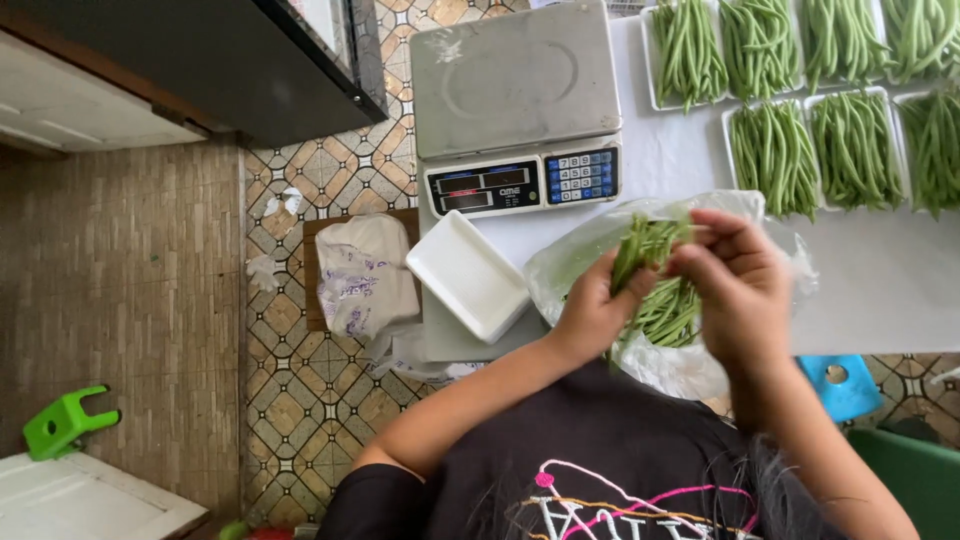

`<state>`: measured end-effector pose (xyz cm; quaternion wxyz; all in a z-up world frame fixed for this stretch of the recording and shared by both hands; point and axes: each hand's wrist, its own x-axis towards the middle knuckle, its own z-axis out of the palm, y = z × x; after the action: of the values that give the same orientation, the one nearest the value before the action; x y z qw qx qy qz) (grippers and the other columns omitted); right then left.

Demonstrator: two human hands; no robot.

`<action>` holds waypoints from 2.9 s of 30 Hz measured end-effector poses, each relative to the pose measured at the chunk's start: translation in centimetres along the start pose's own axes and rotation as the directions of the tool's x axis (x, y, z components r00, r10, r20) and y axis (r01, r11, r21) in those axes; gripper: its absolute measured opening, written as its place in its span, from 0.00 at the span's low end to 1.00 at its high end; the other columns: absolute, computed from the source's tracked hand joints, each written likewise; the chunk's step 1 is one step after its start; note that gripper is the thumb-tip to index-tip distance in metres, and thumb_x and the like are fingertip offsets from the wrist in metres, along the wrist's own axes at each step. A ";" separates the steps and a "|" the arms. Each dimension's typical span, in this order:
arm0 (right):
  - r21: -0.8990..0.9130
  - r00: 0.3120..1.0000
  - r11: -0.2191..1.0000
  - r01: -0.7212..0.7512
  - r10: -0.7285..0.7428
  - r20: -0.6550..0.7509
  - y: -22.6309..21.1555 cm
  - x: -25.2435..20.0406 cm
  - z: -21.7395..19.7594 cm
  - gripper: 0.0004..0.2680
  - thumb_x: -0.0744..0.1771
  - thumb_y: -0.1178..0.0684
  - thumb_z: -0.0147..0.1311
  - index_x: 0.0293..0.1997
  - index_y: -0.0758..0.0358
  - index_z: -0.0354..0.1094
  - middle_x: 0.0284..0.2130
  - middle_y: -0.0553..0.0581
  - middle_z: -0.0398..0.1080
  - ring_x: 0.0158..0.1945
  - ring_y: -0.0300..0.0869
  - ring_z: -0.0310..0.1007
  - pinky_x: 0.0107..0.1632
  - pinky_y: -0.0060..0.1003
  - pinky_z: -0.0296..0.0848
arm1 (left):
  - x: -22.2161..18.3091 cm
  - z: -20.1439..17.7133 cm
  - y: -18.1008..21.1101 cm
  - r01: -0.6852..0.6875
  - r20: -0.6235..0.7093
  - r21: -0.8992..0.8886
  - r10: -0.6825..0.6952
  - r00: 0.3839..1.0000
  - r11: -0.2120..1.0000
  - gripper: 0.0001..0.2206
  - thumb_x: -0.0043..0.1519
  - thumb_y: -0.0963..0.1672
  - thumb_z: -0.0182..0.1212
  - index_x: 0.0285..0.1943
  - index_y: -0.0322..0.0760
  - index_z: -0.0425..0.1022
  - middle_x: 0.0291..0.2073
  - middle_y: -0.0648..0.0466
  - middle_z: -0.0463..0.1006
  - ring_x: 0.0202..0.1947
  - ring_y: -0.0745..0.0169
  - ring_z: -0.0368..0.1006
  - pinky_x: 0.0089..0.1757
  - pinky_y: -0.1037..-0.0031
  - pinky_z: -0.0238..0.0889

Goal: Sorting and weighing green beans into plastic trays for packaging.

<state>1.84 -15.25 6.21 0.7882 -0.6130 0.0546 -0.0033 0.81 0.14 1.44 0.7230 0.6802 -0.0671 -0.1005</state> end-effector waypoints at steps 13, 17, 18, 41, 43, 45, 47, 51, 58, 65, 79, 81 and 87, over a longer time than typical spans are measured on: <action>-0.203 0.750 0.724 0.659 -0.654 0.100 -0.7 -2.1 0.2 0.08 0.72 0.69 0.47 0.37 0.62 0.63 0.39 0.59 0.72 0.43 0.45 0.80 0.54 0.34 0.81 | 0.3 -2.6 2.0 0.213 0.061 -0.824 -0.292 0.954 0.525 0.10 0.75 0.47 0.46 0.53 0.37 0.65 0.46 0.40 0.77 0.36 0.46 0.81 0.34 0.68 0.79; -0.244 0.636 0.588 0.771 -0.692 0.342 1.4 -2.5 1.9 0.06 0.63 0.71 0.61 0.32 0.69 0.70 0.39 0.68 0.77 0.45 0.64 0.79 0.50 0.56 0.78 | 0.5 -1.8 3.5 0.095 -0.035 -0.861 -0.245 0.969 0.499 0.08 0.75 0.49 0.52 0.52 0.43 0.67 0.60 0.37 0.75 0.50 0.38 0.78 0.46 0.52 0.76; -0.253 0.594 0.537 0.805 -0.715 0.370 1.5 -2.8 2.6 0.05 0.62 0.71 0.61 0.32 0.69 0.72 0.38 0.68 0.78 0.43 0.64 0.80 0.49 0.57 0.79 | 0.4 -1.8 3.7 0.072 -0.044 -0.864 -0.217 0.975 0.499 0.08 0.75 0.49 0.52 0.53 0.42 0.67 0.62 0.37 0.74 0.51 0.38 0.77 0.47 0.50 0.75; -0.933 0.878 -0.188 0.307 0.435 0.201 14.3 -1.3 -10.0 0.07 0.67 0.51 0.51 0.47 0.45 0.74 0.31 0.53 0.78 0.39 0.48 0.82 0.45 0.46 0.81 | -2.2 -9.0 3.4 0.110 -0.044 -0.839 -0.268 0.963 0.533 0.09 0.72 0.47 0.50 0.57 0.40 0.67 0.28 0.55 0.65 0.25 0.62 0.69 0.33 0.61 0.80; -0.949 0.905 -0.119 0.291 0.356 0.233 15.3 -0.3 -9.4 0.07 0.67 0.52 0.50 0.45 0.53 0.76 0.29 0.59 0.77 0.36 0.53 0.81 0.42 0.51 0.80 | -2.3 -9.0 3.5 0.106 -0.055 -0.833 -0.272 0.961 0.543 0.10 0.72 0.47 0.50 0.57 0.40 0.67 0.29 0.55 0.65 0.25 0.62 0.68 0.32 0.62 0.80; -0.970 0.960 -0.069 0.233 0.178 0.218 15.9 1.7 -8.4 0.10 0.66 0.46 0.51 0.52 0.37 0.66 0.41 0.48 0.70 0.43 0.49 0.76 0.38 0.48 0.81 | -2.3 -8.7 3.4 0.093 -0.071 -0.823 -0.265 0.962 0.561 0.09 0.72 0.46 0.50 0.56 0.40 0.67 0.29 0.53 0.66 0.27 0.57 0.73 0.36 0.57 0.81; -0.941 0.944 -0.074 0.331 0.039 0.329 15.9 2.0 -8.0 0.08 0.66 0.47 0.54 0.49 0.40 0.69 0.37 0.48 0.70 0.41 0.48 0.76 0.38 0.44 0.80 | -2.4 -8.1 3.1 0.093 -0.069 -0.825 -0.263 0.962 0.557 0.09 0.72 0.46 0.51 0.56 0.39 0.67 0.30 0.52 0.68 0.29 0.53 0.75 0.37 0.53 0.81; -0.871 0.856 0.016 0.492 -0.194 0.480 17.5 2.8 -8.3 0.02 0.67 0.47 0.58 0.41 0.42 0.74 0.36 0.46 0.69 0.43 0.43 0.75 0.44 0.34 0.78 | -2.6 -7.0 3.0 0.077 -0.065 -0.821 -0.227 0.972 0.566 0.10 0.72 0.45 0.53 0.56 0.36 0.66 0.38 0.43 0.77 0.38 0.41 0.81 0.42 0.47 0.80; -0.610 0.819 0.549 0.572 -0.345 0.458 3.0 -0.7 -0.8 0.04 0.64 0.60 0.64 0.40 0.57 0.78 0.34 0.52 0.77 0.35 0.46 0.75 0.40 0.37 0.74 | -2.3 -5.3 2.8 0.138 0.013 -0.762 -0.198 0.980 0.633 0.09 0.73 0.46 0.51 0.54 0.38 0.67 0.53 0.40 0.77 0.52 0.39 0.77 0.47 0.47 0.76; -0.535 0.985 0.839 0.096 -0.003 0.173 -3.2 -0.7 4.6 0.04 0.64 0.59 0.66 0.39 0.63 0.78 0.22 0.55 0.76 0.28 0.37 0.73 0.39 0.32 0.73 | -2.0 -2.3 1.3 0.118 -0.049 -0.575 -0.178 0.983 0.810 0.11 0.73 0.44 0.53 0.61 0.34 0.68 0.51 0.49 0.78 0.45 0.46 0.80 0.44 0.57 0.77; -0.474 0.989 0.880 0.027 0.045 0.139 -3.3 0.3 5.3 0.03 0.65 0.63 0.64 0.38 0.70 0.76 0.21 0.59 0.71 0.28 0.38 0.66 0.31 0.30 0.68 | -2.9 -2.4 4.8 -0.050 -0.160 -0.209 0.016 0.987 0.977 0.10 0.71 0.43 0.55 0.57 0.31 0.75 0.42 0.42 0.82 0.40 0.48 0.81 0.38 0.63 0.80; -0.374 0.990 0.927 -0.003 0.055 0.128 -2.4 0.7 4.6 0.04 0.66 0.62 0.63 0.42 0.70 0.75 0.25 0.59 0.72 0.31 0.36 0.71 0.40 0.31 0.75 | -2.9 -2.5 5.4 -0.028 -0.127 -0.235 -0.002 0.992 0.972 0.12 0.72 0.43 0.55 0.58 0.26 0.74 0.37 0.41 0.82 0.38 0.52 0.81 0.38 0.63 0.79; -0.374 0.974 0.927 -0.038 0.118 0.193 -2.3 1.3 4.6 0.06 0.65 0.63 0.63 0.43 0.75 0.73 0.24 0.63 0.71 0.30 0.42 0.72 0.40 0.38 0.77 | -3.2 -3.3 6.4 -0.023 -0.087 -0.186 0.007 0.996 0.982 0.10 0.71 0.42 0.55 0.56 0.27 0.73 0.30 0.43 0.81 0.34 0.54 0.81 0.36 0.64 0.80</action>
<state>3.64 -11.50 9.44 0.6602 -0.7438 -0.0056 0.1040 -1.12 4.48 7.76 0.7867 0.6124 -0.0314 -0.0716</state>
